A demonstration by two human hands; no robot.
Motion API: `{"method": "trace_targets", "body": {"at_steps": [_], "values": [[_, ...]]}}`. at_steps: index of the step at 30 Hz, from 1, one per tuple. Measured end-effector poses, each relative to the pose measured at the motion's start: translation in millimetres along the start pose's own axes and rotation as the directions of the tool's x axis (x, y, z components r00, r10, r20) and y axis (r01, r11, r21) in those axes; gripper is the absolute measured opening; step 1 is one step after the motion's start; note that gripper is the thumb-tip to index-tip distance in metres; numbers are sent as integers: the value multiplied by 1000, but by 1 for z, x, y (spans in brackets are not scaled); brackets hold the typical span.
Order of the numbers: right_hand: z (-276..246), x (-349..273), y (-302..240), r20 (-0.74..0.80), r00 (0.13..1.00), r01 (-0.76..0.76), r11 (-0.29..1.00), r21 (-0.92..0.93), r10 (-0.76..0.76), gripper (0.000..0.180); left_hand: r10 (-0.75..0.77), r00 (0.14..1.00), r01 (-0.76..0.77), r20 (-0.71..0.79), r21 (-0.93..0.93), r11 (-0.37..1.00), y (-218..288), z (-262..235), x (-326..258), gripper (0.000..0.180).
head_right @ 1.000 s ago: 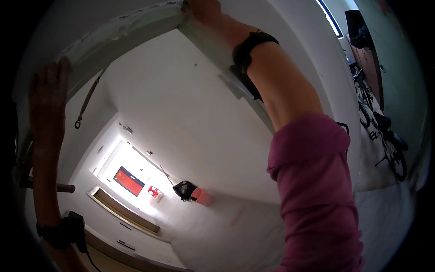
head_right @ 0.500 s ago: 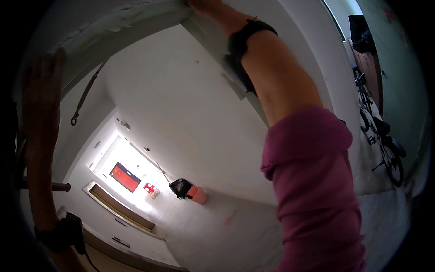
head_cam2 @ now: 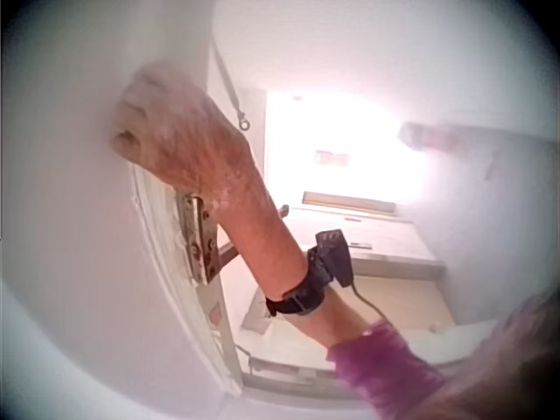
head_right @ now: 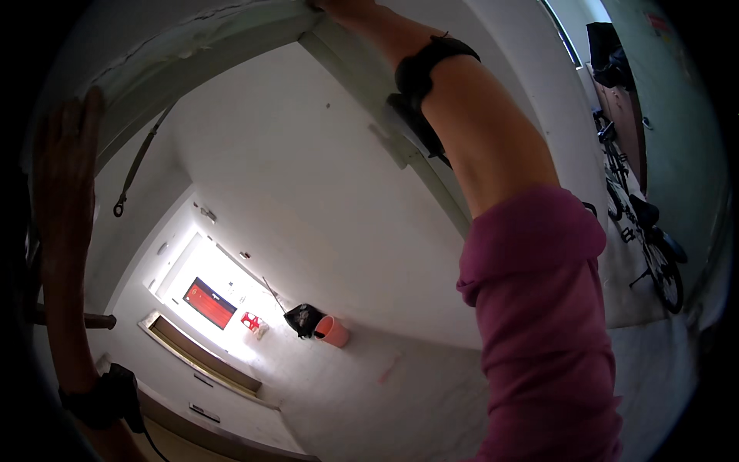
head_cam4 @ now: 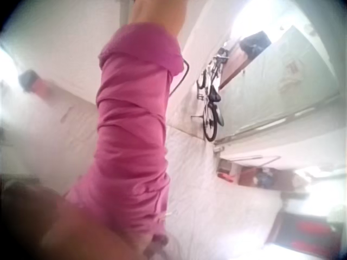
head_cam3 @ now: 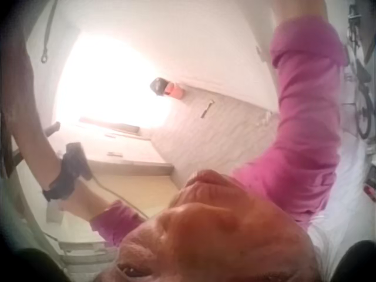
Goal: Repairing or peeling a strip of material from the top part of a door frame in a hallway.
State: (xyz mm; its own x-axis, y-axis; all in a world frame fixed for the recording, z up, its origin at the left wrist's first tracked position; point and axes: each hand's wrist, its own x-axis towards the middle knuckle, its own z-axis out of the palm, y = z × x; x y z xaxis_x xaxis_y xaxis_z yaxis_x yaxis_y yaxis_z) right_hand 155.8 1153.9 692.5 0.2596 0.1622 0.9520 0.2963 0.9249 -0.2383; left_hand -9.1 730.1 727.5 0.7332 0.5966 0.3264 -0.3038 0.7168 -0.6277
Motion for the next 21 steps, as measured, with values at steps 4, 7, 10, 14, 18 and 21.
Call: {"method": "trace_targets", "body": {"at_steps": [4,7,10,14,18,21], "values": [[9,7,14,-17,1000,-6,995,-102,5,23,-23,999,24,-44,5,1000,6,-1,2,71],[20,11,17,-44,999,-10,975,-220,0,22,-19,1000,19,-24,5,1000,4,-1,0,70],[22,2,38,-176,964,-203,979,-15,198,24,-7,1000,8,-29,12,1000,3,0,-1,69],[14,-9,45,-208,963,-152,981,119,174,29,-11,1000,10,5,33,999,5,-7,3,71],[8,-14,18,-115,992,-32,974,223,59,31,10,1000,-10,1,34,999,0,-1,-5,70],[0,-13,41,-72,994,79,996,-34,-81,28,-14,998,14,-54,-6,1000,18,6,6,69]]}}
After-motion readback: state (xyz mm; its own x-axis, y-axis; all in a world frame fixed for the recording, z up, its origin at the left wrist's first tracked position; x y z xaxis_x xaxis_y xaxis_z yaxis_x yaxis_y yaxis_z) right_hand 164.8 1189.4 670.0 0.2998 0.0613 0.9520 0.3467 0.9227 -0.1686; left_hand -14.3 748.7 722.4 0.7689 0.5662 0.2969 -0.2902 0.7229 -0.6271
